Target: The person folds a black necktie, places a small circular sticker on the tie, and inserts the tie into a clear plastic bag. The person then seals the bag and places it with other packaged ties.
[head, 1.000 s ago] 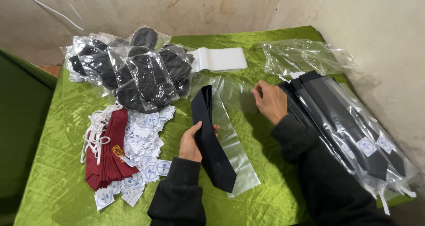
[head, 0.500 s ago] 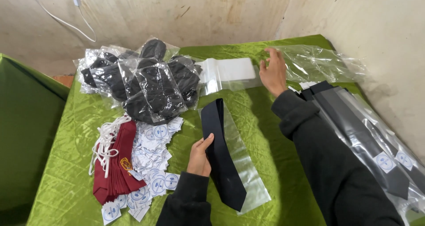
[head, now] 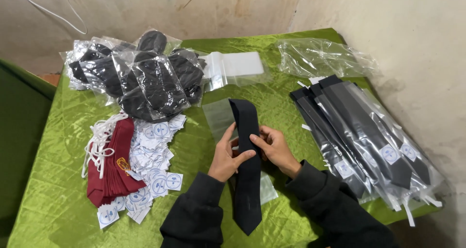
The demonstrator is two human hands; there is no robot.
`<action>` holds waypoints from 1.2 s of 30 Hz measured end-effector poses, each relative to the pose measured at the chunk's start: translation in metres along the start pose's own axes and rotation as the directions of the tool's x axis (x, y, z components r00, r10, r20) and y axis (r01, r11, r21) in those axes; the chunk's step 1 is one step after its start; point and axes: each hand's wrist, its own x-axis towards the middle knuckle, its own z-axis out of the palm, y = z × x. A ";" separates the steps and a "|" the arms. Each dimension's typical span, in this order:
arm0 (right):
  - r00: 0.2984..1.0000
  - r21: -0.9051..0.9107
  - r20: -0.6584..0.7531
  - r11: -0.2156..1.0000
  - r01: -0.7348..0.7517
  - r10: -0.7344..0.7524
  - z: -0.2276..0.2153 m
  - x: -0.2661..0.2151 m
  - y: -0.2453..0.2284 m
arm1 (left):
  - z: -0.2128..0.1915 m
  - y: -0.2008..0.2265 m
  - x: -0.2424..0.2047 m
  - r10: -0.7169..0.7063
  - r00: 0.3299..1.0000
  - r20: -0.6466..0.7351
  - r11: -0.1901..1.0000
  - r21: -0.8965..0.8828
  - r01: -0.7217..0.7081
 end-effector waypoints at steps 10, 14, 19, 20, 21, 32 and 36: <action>0.991 0.225 0.132 0.974 0.007 -0.038 -0.028 0.016 0.030 | 0.007 -0.009 0.003 0.112 0.990 -0.090 0.993 -0.020 -0.114; 0.941 0.203 0.327 0.979 0.020 -0.087 -0.022 0.012 0.030 | 0.000 -0.008 0.006 0.142 0.963 -0.230 0.978 -0.114 -0.172; 0.948 0.141 0.257 0.978 0.155 -0.187 -0.017 0.000 0.001 | 0.004 0.007 -0.003 0.155 0.962 -0.223 0.986 0.100 -0.136; 0.940 0.022 0.211 0.962 0.271 -0.270 -0.020 0.001 0.011 | 0.006 0.008 -0.005 0.187 0.965 -0.182 0.978 0.126 -0.166; 0.919 -0.104 0.175 0.922 0.374 -0.353 -0.023 0.000 0.021 | 0.009 0.008 -0.007 0.218 0.966 -0.142 0.969 0.149 -0.196; 0.862 0.155 0.279 0.905 0.396 -0.425 -0.026 0.005 0.019 | 0.011 -0.063 0.007 -0.219 0.966 -0.139 0.854 -0.506 0.121; 0.910 -0.081 0.122 0.910 0.407 -0.397 -0.037 0.011 0.010 | 0.008 -0.010 0.006 -0.189 0.977 -0.098 0.822 -0.560 0.103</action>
